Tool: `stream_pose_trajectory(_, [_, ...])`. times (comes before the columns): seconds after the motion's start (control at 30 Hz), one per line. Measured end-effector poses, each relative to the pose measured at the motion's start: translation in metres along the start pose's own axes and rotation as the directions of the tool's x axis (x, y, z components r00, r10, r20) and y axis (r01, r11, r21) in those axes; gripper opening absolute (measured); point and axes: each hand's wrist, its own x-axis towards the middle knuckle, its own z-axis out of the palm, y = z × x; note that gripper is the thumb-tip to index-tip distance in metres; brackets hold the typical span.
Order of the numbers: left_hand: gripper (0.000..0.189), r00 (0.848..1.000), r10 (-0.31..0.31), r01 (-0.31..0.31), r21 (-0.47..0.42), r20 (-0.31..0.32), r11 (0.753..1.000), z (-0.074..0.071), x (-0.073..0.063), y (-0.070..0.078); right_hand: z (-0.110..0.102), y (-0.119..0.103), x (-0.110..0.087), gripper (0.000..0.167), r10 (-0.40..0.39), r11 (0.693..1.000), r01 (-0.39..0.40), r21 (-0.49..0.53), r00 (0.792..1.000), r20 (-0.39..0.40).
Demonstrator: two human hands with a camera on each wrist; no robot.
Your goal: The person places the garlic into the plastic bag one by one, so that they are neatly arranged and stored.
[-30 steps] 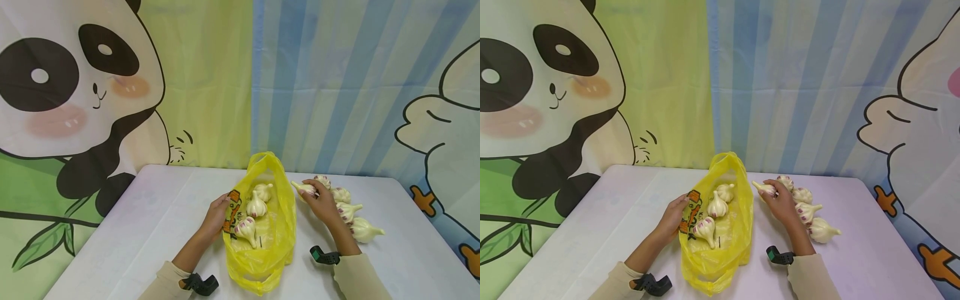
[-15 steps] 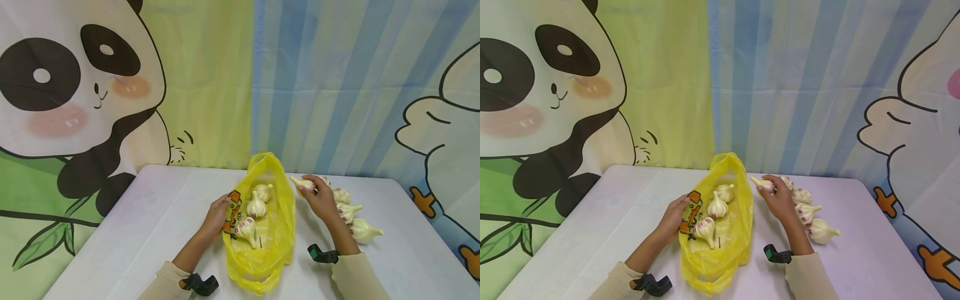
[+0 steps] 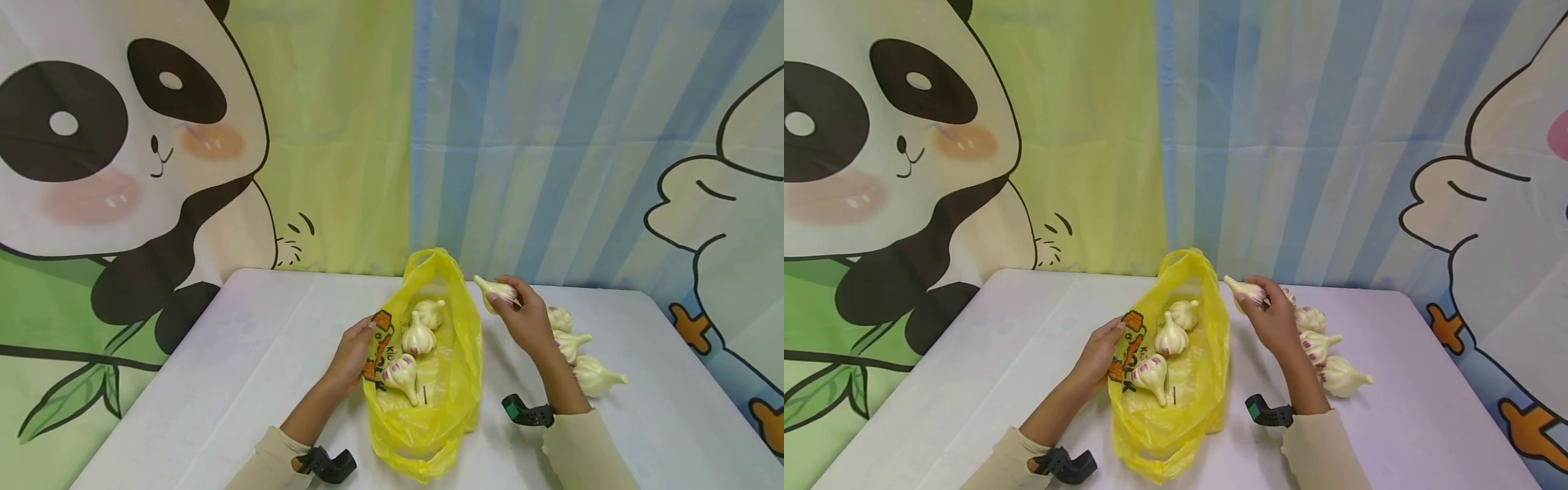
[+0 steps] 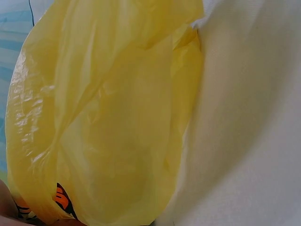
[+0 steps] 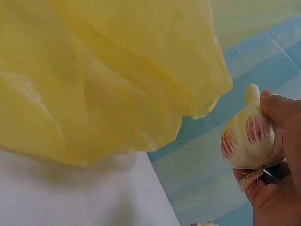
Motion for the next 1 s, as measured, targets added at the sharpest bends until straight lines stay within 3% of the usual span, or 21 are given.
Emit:
stream_pose_trajectory(0.2, [0.048, 1.0, -0.01, 0.01, -0.016, 0.007, 1.0, -0.001, -0.002, 0.0, 0.0, -0.017, -0.002, 0.036, -0.018, 0.999, 0.018, 0.026, 1.0, -0.004])
stream_pose_trajectory(0.57, [0.047, 1.0, -0.004, 0.004, -0.025, 0.013, 1.0, 0.001, -0.002, 0.003, 0.005, -0.006, 0.004, 0.038, -0.112, 0.984, 0.111, 0.142, 0.994, 0.0])
stream_pose_trajectory(1.0, [0.047, 1.0, -0.001, 0.001, -0.017, 0.007, 1.0, 0.0, -0.001, 0.002, 0.011, -0.034, 0.003, 0.039, -0.189, 0.973, 0.183, 0.141, 0.982, 0.032])
